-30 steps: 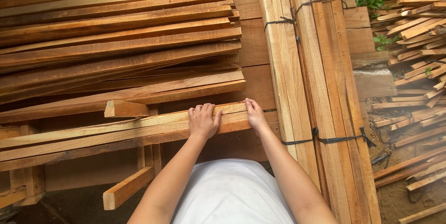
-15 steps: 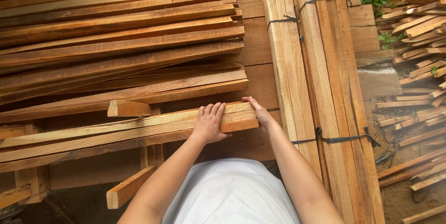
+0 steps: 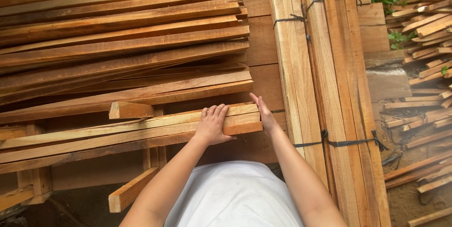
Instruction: Organizing wooden slats and tying them together into a bundle.
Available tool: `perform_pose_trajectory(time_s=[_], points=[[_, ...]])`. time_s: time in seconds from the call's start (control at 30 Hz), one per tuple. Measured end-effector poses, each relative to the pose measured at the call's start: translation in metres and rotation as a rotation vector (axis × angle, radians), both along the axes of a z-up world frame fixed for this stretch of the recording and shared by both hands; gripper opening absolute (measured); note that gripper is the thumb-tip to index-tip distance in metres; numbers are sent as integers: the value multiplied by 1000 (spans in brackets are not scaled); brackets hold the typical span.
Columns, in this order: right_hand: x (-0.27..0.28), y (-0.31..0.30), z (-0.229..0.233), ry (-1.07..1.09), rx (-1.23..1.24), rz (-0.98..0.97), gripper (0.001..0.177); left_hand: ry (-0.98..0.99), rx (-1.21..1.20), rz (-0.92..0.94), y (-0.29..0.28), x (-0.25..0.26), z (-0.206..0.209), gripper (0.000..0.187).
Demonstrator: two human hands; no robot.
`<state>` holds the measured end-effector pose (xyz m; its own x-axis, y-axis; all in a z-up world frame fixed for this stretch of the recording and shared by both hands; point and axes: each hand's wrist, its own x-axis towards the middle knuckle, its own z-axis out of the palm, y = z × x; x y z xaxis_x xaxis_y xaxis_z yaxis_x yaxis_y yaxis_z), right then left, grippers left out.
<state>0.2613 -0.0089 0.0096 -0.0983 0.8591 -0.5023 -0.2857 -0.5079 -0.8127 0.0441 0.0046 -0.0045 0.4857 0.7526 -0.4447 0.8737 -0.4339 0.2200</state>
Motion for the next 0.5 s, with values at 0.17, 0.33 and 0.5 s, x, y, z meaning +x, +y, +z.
perform_pose_trajectory(time_s=[0.17, 0.33, 0.5], points=[[7, 12, -48, -12, 40, -29, 76, -4, -16, 7, 2, 1, 15, 121], [22, 18, -81, 83, -129, -104, 84, -20, -20, 21, 5, 3, 18, 119], [16, 10, -56, 14, -282, 19, 98, -7, 17, 3, 1, 3, 17, 120]])
